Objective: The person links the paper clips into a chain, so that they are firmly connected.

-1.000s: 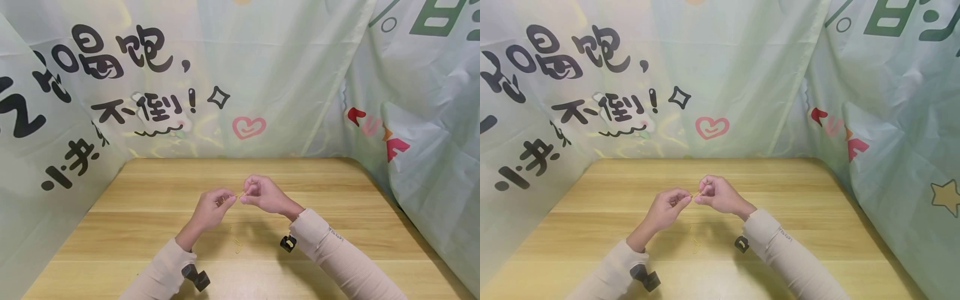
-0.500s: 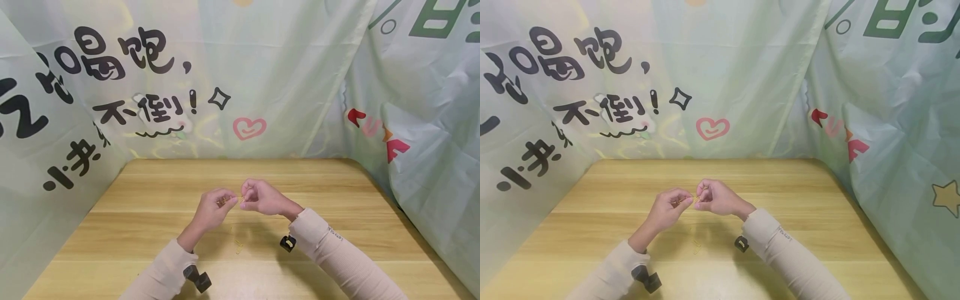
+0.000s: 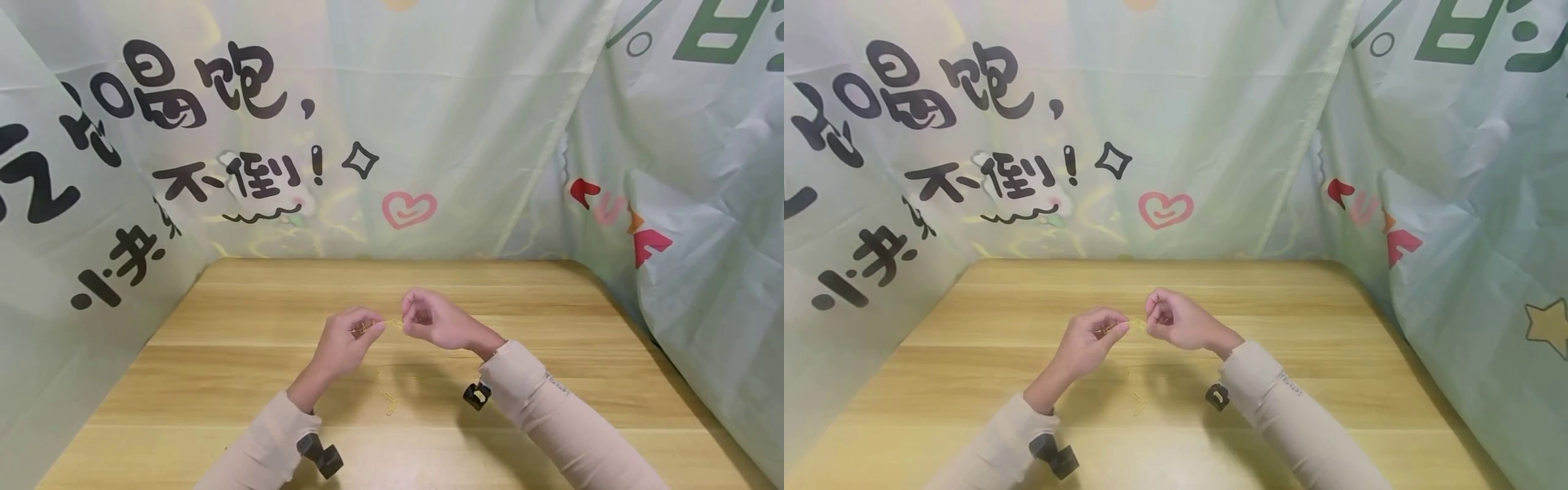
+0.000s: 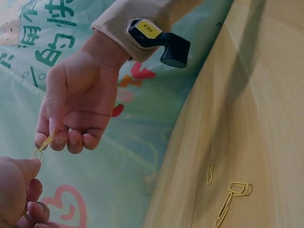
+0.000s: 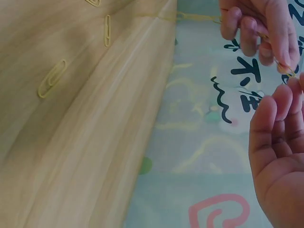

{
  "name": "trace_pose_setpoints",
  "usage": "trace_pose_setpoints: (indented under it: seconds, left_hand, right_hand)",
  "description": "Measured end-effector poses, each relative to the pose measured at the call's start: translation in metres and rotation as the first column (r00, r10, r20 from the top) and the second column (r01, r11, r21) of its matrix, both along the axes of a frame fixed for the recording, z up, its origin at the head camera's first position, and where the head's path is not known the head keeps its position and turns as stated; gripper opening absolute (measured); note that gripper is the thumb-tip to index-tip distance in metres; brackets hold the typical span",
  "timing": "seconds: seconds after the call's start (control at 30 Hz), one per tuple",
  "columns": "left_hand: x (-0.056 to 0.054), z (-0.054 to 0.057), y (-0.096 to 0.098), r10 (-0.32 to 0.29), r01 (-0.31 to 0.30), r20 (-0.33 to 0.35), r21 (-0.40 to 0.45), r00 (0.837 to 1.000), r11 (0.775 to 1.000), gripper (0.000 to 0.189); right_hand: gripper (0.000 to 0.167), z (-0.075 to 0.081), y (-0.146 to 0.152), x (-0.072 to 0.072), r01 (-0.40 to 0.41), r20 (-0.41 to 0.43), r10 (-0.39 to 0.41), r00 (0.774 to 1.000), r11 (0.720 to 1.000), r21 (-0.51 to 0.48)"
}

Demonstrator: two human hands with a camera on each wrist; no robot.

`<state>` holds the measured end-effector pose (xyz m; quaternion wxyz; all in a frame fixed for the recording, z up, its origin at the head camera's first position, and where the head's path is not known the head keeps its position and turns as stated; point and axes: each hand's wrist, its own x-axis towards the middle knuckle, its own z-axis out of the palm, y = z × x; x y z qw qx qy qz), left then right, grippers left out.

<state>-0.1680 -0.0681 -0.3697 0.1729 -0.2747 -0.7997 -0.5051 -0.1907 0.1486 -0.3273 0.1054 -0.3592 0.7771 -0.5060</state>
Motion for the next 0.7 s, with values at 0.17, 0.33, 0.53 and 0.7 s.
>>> trace_pose_setpoints:
  seconds: [0.17, 0.33, 0.53, 0.7]
  left_hand:
    - [-0.001, -0.002, 0.001, -0.012, 0.012, 0.005, -0.013, 1.000, 1.000, 0.006]
    - [-0.001, -0.003, 0.002, -0.042, 0.044, 0.032, -0.041, 0.999, 0.998, 0.006]
    - [0.000, -0.003, 0.001, -0.059, 0.064, 0.072, -0.074, 0.996, 0.995, 0.014]
    - [0.000, -0.002, 0.001, -0.081, 0.088, 0.104, -0.063, 0.991, 0.994, 0.017]
  right_hand:
    - [0.012, 0.006, 0.001, -0.003, 0.065, -0.048, -0.067, 0.997, 0.997, -0.043]
    - [0.013, 0.012, -0.003, -0.003, 0.145, -0.106, -0.152, 0.983, 0.987, -0.074]
    - [0.014, 0.020, -0.011, 0.000, 0.168, -0.152, -0.178, 0.972, 0.983, -0.072]
    - [0.015, 0.024, -0.017, 0.002, 0.160, -0.191, -0.171, 0.967, 0.985, -0.071]
